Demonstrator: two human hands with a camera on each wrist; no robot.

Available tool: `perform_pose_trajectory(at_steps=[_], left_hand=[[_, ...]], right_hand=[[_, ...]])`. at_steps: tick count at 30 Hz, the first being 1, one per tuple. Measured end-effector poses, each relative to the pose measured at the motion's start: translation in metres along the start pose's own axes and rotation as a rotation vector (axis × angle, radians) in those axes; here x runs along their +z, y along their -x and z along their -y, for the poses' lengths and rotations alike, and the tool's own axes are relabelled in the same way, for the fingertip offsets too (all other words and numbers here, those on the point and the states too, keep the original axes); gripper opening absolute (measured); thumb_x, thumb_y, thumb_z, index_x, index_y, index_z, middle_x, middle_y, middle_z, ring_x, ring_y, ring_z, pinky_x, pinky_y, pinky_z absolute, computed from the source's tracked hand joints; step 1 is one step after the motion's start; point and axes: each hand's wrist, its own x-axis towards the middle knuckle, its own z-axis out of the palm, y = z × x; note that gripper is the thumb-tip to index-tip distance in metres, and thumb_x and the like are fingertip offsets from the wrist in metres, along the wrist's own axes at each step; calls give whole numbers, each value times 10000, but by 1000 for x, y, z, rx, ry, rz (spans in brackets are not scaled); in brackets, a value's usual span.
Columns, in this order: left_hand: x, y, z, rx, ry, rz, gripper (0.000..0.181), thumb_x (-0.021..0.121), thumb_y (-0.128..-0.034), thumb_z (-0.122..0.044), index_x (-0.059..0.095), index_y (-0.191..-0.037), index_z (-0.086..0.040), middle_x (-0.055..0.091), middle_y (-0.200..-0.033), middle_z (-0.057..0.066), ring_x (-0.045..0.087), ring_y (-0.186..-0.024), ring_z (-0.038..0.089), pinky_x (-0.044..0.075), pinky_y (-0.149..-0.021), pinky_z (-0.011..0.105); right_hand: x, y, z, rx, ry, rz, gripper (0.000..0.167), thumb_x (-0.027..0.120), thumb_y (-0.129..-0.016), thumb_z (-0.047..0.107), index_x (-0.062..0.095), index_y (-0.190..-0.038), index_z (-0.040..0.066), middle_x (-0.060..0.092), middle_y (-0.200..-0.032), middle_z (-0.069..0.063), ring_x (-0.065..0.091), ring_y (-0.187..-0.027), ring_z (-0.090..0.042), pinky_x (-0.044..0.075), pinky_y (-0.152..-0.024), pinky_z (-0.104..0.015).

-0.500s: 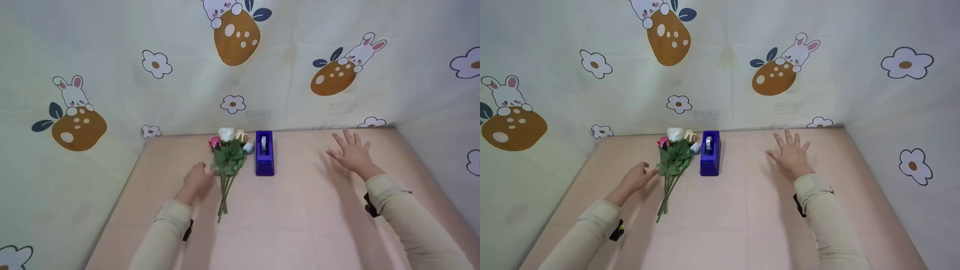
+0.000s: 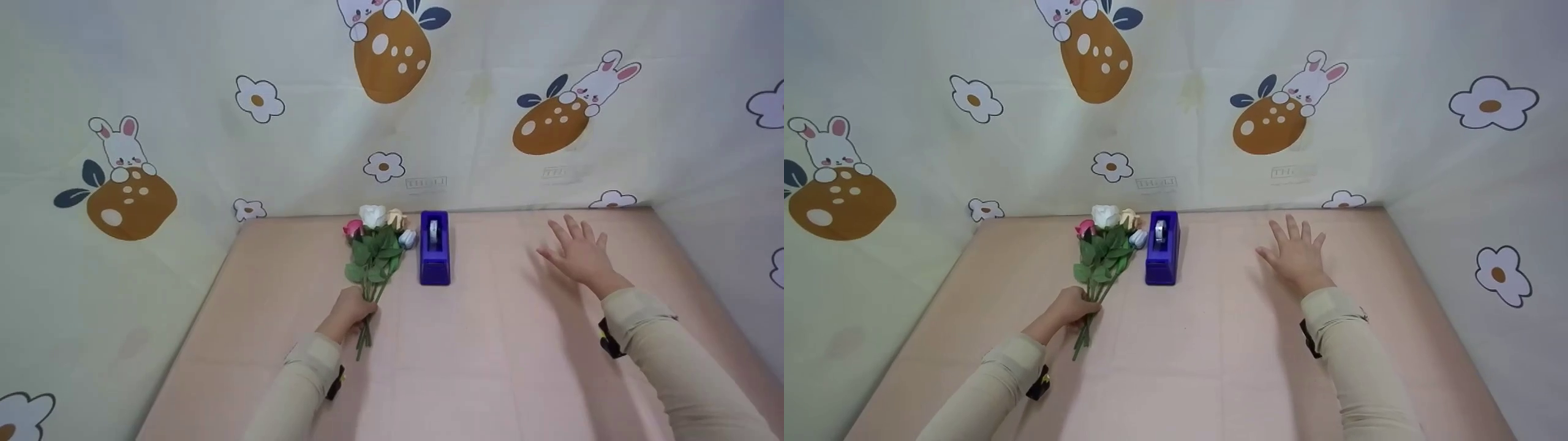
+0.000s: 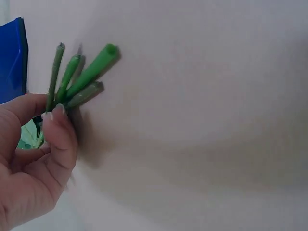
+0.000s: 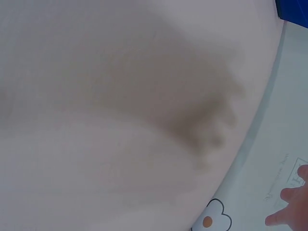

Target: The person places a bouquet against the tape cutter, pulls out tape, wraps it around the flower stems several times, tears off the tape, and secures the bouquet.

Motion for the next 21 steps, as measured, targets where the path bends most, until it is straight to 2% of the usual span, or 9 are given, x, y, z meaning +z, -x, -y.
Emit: perform_pose_trajectory(at_steps=[4, 9, 12, 15, 18, 21], left_hand=[[2, 1, -1, 13, -7, -3, 185, 590, -826, -60, 486, -672, -67, 467, -542, 32, 445, -431, 133, 374, -372, 235], [8, 5, -8, 68, -99, -15, 215, 550, -826, -17, 445, -651, -87, 459, -585, 20, 460, -514, 143, 395, -454, 238], [12, 8, -12, 61, -159, -41, 211, 547, -835, -31, 450, -657, -89, 468, -616, 19, 471, -569, 151, 413, -512, 247], [14, 10, -15, 38, -172, -56, 181, 541, -847, -42, 469, -684, -76, 476, -640, 27, 477, -589, 159, 427, -531, 260], [13, 11, -16, 17, -163, -34, 139, 532, -863, -55, 508, -726, -54, 488, -663, 37, 483, -600, 161, 433, -540, 260], [9, 9, -18, 4, -151, 39, 140, 503, -891, -78, 526, -757, -45, 484, -647, 37, 473, -570, 153, 414, -511, 254]], right_hand=[[3, 1, -2, 9, 3, 9, 748, 396, -909, 556, 209, -1436, 60, 105, -1469, -276, 95, -1290, -536, 29, -946, -733], [5, 1, -4, 13, 1, 35, 740, 394, -918, 540, 199, -1438, 50, 93, -1467, -285, 88, -1288, -538, 36, -953, -727], [6, 0, -4, 13, 5, 40, 732, 396, -922, 529, 197, -1438, 50, 90, -1466, -287, 87, -1288, -538, 39, -956, -724], [7, -1, -4, 10, 1, 41, 710, 413, -928, 495, 200, -1436, 47, 90, -1464, -291, 93, -1285, -541, 44, -959, -721], [8, -1, -4, 3, 5, 51, 712, 397, -931, 503, 192, -1438, 47, 86, -1465, -292, 96, -1286, -541, 52, -967, -714], [8, -1, -4, 0, 4, 60, 714, 382, -935, 505, 179, -1441, 43, 78, -1468, -292, 94, -1290, -537, 54, -972, -709]])
